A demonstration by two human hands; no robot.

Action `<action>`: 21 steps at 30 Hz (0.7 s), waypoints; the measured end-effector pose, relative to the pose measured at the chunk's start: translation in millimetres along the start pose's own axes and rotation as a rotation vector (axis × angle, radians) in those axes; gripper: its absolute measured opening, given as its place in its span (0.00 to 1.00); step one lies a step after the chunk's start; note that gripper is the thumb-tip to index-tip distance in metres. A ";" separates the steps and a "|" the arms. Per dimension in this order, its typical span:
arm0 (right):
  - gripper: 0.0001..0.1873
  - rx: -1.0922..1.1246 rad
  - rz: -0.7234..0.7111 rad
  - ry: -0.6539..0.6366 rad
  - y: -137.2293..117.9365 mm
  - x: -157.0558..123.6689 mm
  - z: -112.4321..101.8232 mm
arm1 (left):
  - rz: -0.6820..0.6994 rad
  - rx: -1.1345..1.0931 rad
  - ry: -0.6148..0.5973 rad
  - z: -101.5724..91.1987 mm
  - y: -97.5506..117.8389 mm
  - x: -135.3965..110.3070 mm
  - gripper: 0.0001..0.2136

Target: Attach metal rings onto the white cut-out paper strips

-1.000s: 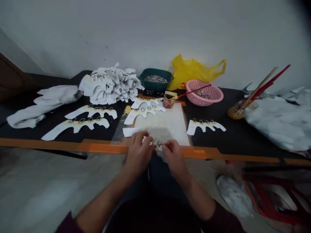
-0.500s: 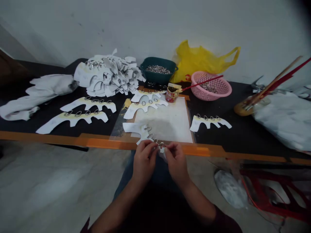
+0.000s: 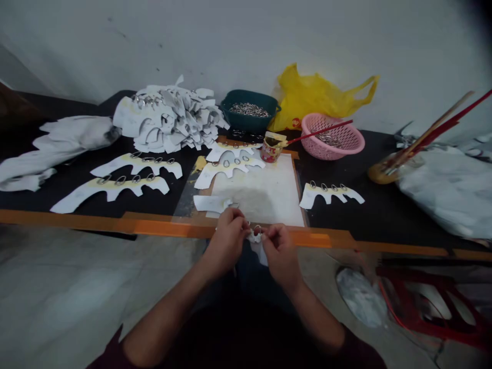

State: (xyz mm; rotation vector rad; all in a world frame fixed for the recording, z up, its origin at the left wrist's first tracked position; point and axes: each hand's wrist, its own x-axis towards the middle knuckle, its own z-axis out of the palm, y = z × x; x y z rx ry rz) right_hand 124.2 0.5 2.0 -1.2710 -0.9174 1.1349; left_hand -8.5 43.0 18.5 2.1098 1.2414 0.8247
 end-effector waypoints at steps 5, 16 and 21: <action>0.10 0.037 0.037 -0.048 -0.6 1.6 -3.8 | 0.287 0.164 -0.132 -11.2 -8.9 13.9 0.05; 0.10 0.013 0.060 -0.071 -7.8 6.4 -5.6 | 0.305 0.300 -0.070 -8.6 -10.3 15.3 0.05; 0.09 -0.046 0.035 -0.061 -4.5 10.6 -8.4 | 0.262 0.207 -0.113 -7.3 -13.8 20.1 0.05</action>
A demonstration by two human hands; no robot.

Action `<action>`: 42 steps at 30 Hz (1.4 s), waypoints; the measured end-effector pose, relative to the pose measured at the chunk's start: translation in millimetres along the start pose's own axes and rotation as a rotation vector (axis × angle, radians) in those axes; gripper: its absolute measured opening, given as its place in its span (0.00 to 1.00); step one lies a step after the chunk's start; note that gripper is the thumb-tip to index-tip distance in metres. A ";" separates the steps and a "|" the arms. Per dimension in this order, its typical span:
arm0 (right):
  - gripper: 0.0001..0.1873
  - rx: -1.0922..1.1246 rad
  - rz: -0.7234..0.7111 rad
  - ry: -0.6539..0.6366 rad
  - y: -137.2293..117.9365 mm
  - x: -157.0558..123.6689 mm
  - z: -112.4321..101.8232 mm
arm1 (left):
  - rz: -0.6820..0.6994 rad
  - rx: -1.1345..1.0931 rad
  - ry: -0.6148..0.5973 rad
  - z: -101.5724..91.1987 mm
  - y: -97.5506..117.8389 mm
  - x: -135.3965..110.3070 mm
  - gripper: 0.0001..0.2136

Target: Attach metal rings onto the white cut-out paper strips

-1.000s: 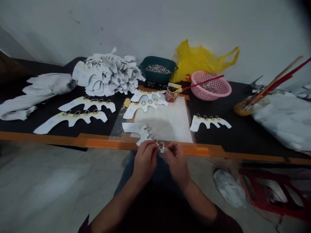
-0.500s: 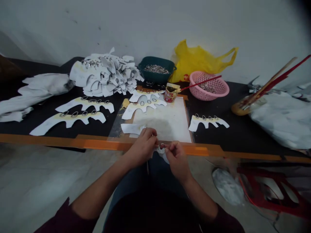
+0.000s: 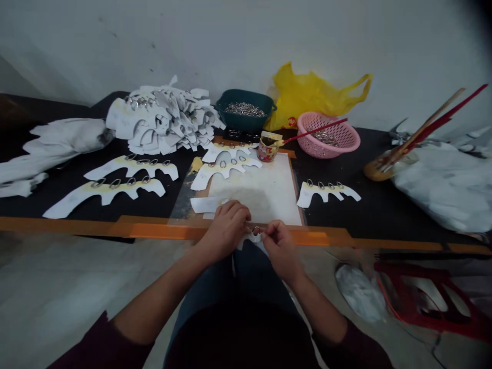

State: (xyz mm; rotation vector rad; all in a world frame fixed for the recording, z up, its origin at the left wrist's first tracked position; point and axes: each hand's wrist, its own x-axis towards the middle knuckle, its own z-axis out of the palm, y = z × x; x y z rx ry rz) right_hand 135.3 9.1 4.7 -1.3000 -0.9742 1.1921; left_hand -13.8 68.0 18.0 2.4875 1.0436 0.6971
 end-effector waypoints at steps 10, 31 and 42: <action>0.07 0.005 0.029 0.012 -3.2 15.8 -1.8 | 0.071 -0.062 -0.104 -7.1 -2.4 15.7 0.13; 0.06 -0.958 -0.503 -0.161 -1.4 74.3 -17.8 | -0.151 0.287 -0.106 5.6 -14.3 52.5 0.14; 0.08 -1.004 -0.563 -0.348 -6.2 74.7 -31.7 | -0.179 0.094 0.219 43.0 3.9 18.6 0.13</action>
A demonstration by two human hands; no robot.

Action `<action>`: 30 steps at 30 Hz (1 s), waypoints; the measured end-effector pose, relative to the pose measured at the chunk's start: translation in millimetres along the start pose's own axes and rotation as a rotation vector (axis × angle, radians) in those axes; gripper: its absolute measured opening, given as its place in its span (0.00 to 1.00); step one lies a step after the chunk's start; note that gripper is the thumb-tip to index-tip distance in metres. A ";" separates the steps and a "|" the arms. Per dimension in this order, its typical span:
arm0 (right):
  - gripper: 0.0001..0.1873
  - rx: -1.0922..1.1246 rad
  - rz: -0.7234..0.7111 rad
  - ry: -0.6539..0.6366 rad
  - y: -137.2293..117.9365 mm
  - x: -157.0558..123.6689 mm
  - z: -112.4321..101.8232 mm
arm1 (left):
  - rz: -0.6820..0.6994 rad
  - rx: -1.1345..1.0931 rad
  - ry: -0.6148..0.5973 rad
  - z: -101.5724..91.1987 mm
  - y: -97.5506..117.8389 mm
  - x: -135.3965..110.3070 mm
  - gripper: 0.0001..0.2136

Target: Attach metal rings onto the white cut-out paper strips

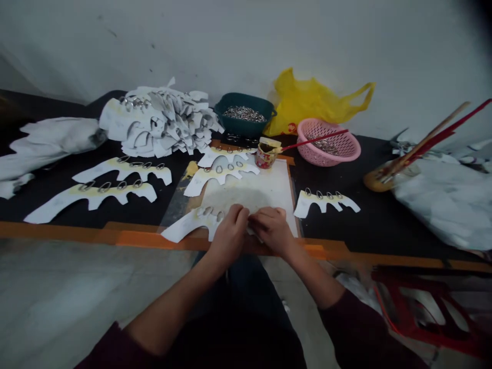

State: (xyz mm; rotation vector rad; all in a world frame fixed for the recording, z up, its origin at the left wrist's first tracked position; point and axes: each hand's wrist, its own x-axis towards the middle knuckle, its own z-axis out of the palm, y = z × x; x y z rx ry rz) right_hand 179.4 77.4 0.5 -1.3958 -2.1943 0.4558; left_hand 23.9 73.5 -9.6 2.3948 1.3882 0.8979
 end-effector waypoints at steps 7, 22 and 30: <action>0.07 -0.043 0.043 0.048 -10.4 -3.5 2.3 | -0.007 -0.050 -0.047 -11.2 -3.3 6.9 0.13; 0.08 -0.013 0.119 0.120 -12.1 -2.2 9.2 | 0.055 -0.134 -0.088 -11.5 -9.0 5.8 0.07; 0.05 -0.006 0.089 0.098 -8.3 -4.0 8.1 | 0.086 -0.082 -0.050 -8.6 -13.4 6.9 0.07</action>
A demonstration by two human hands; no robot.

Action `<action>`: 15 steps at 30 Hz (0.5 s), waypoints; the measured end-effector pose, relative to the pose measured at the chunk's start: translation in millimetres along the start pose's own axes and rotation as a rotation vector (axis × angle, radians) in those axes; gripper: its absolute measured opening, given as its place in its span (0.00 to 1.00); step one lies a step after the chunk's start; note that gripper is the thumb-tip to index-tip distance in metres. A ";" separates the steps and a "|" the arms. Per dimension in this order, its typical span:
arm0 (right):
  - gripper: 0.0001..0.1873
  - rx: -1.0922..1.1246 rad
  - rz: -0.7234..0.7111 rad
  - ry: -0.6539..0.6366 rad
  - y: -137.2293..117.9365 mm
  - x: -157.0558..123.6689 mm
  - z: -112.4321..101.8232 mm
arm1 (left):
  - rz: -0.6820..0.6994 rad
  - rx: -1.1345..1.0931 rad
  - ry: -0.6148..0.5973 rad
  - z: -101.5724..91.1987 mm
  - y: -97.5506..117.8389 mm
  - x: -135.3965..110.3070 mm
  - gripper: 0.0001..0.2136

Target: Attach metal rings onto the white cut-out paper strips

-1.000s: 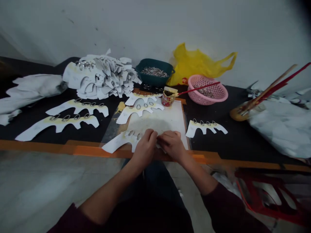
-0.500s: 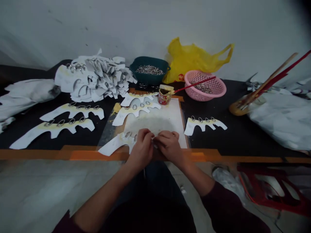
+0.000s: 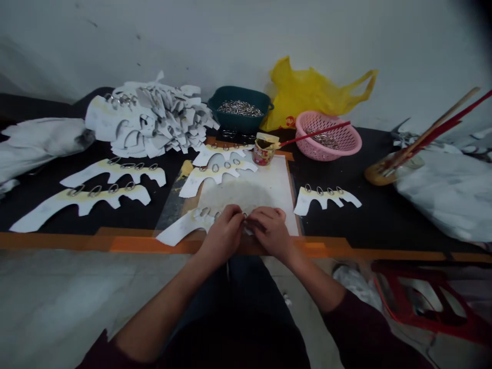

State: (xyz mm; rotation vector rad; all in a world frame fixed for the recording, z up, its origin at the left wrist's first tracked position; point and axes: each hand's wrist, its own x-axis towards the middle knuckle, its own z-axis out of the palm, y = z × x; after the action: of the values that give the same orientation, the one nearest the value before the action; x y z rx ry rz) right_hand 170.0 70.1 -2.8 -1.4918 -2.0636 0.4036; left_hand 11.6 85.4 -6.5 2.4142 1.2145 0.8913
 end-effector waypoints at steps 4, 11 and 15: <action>0.05 -0.016 0.018 0.000 -2.6 0.3 0.3 | -0.008 0.015 0.005 4.9 -0.8 -2.8 0.08; 0.11 -0.136 -0.089 -0.077 1.2 9.8 -1.8 | -0.039 0.134 -0.099 6.6 0.7 -4.5 0.11; 0.11 -0.130 -0.146 -0.094 6.1 10.8 -4.1 | -0.009 0.155 -0.117 4.6 0.2 -4.2 0.11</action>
State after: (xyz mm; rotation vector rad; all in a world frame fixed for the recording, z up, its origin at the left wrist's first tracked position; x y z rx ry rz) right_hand 174.7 82.0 0.1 -1.4073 -2.2949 0.2932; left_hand 12.8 82.0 -11.6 2.5384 1.2925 0.6657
